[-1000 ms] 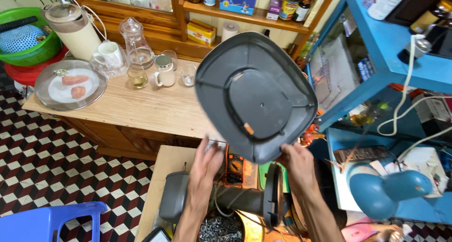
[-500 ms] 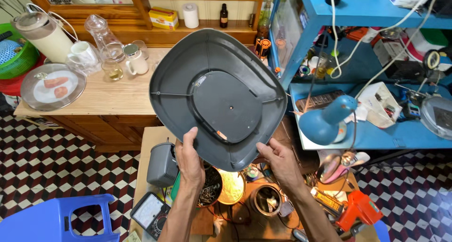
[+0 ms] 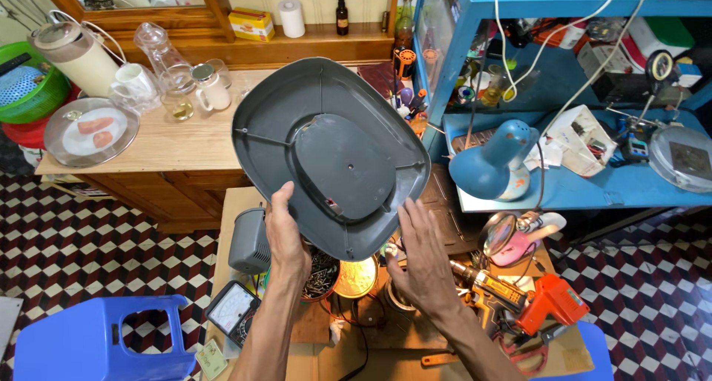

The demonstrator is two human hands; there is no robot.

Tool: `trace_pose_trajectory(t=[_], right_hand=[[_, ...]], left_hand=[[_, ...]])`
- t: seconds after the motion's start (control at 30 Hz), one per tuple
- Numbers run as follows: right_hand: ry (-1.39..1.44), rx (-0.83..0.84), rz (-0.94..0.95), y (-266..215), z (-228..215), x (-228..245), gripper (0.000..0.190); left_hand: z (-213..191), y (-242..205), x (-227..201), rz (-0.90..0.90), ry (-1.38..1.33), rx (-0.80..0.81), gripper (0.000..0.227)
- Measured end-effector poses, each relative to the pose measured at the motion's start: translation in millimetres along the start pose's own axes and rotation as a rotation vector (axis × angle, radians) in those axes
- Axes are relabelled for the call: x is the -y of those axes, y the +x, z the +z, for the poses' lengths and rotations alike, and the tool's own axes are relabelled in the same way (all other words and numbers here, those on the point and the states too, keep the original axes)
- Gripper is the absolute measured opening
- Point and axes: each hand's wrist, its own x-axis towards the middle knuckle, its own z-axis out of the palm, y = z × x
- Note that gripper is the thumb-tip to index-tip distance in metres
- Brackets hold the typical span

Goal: The person assembles two black plastic components by inserting screws and tightening them with a cordless drill. They handle a smaller curved part and a larger square base, aligning them and securing them together on a cluttered workbench.

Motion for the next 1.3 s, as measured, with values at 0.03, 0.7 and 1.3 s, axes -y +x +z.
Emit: trace_pose_trajectory(t=[0.03, 0.7, 1.3], right_hand=[[-0.028, -0.007, -0.006, 0.4, 0.7, -2.9, 0.085], [-0.106, -0.038, -0.186, -9.7, 18.1, 17.0, 0.064], [0.324, 0.039, -0.382, -39.0, 63.1, 107.6, 0.041]], left_hand=[[-0.1, -2.9, 0.5, -0.015, -0.027, 0.026, 0.049], [-43.7, -31.5, 5.5, -0.139, -0.101, -0.126, 0.047], [-112.3, -146.6, -65.5, 0.068, 0.287, -0.552, 0.075]])
